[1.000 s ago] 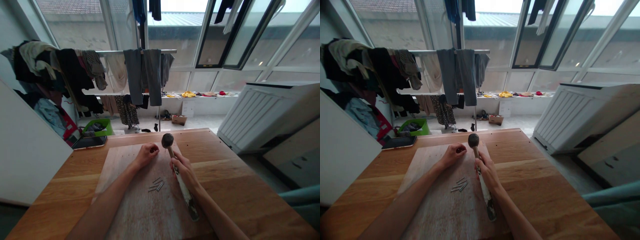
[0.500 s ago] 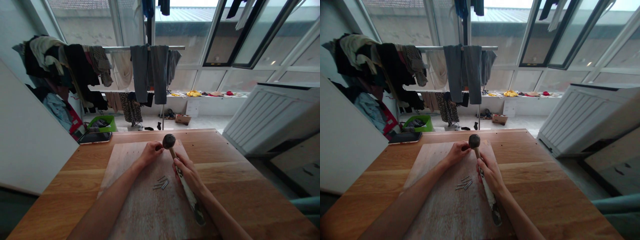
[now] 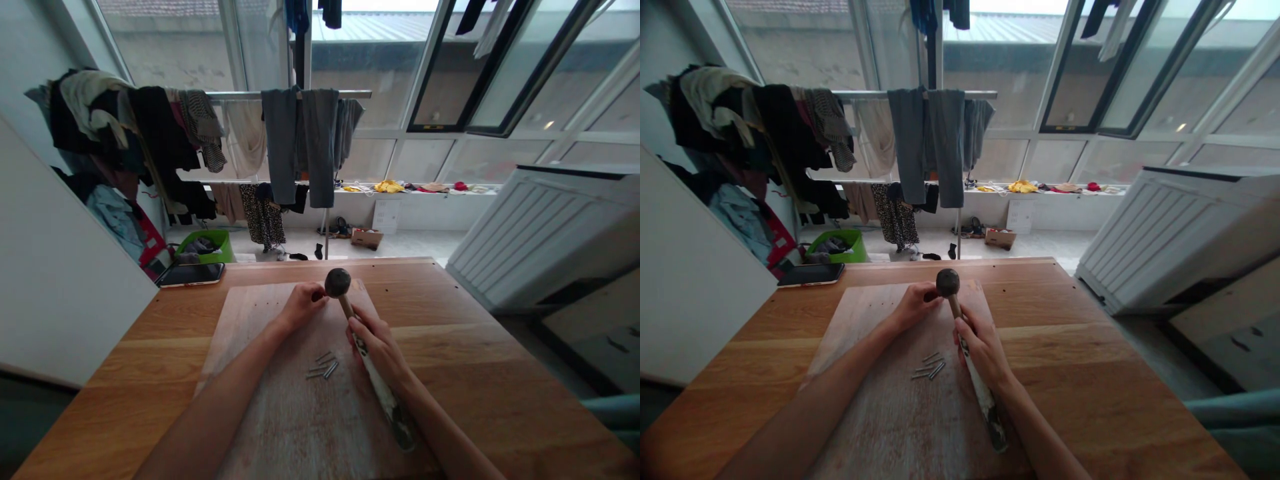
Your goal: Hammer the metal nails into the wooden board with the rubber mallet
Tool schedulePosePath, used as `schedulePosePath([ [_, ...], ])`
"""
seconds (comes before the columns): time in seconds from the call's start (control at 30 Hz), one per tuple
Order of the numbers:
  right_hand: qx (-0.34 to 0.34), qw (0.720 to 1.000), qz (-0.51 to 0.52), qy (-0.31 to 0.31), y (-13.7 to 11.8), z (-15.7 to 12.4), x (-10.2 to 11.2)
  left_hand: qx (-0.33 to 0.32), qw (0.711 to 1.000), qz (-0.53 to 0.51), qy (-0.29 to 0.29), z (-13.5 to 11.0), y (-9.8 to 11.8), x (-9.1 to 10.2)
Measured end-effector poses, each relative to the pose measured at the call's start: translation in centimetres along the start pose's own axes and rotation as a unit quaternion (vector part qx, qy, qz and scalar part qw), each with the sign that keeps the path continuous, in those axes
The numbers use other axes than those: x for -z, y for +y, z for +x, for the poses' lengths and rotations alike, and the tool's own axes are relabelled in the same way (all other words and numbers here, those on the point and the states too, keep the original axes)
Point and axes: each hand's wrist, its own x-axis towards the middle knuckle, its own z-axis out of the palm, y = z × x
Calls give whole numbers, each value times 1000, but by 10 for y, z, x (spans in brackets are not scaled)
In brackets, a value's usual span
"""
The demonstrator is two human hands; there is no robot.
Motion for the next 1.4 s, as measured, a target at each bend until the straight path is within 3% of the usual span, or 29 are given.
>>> schedulePosePath([
  [0.23,-10,1000,5,16,-7,-1,-2,1,1000,-4,-1,1,1,-1],
  [0.37,-20,998,42,45,-14,-2,-1,31,999,24,1,0,16,11],
  [0.47,-20,997,50,61,-12,-1,1,2,989,90,-120,-12,40,25],
  [0.57,-17,996,42,75,-7,1,4,-23,953,145,-266,-30,64,32],
  [0.7,-10,996,41,78,-3,4,5,-37,939,204,-276,-50,83,24],
  [0.83,-15,996,38,76,-2,4,4,-47,932,222,-284,-50,89,23],
  [1.0,-12,996,27,85,0,4,4,-51,964,147,-217,-27,68,39],
  [1.1,-7,995,30,100,1,3,5,-14,993,23,-119,-15,35,41],
  [1.23,-3,993,20,113,-1,2,6,49,998,-45,8,-11,-2,32],
  [1.4,-6,995,6,104,-12,5,7,43,998,-41,30,-14,-12,27],
])
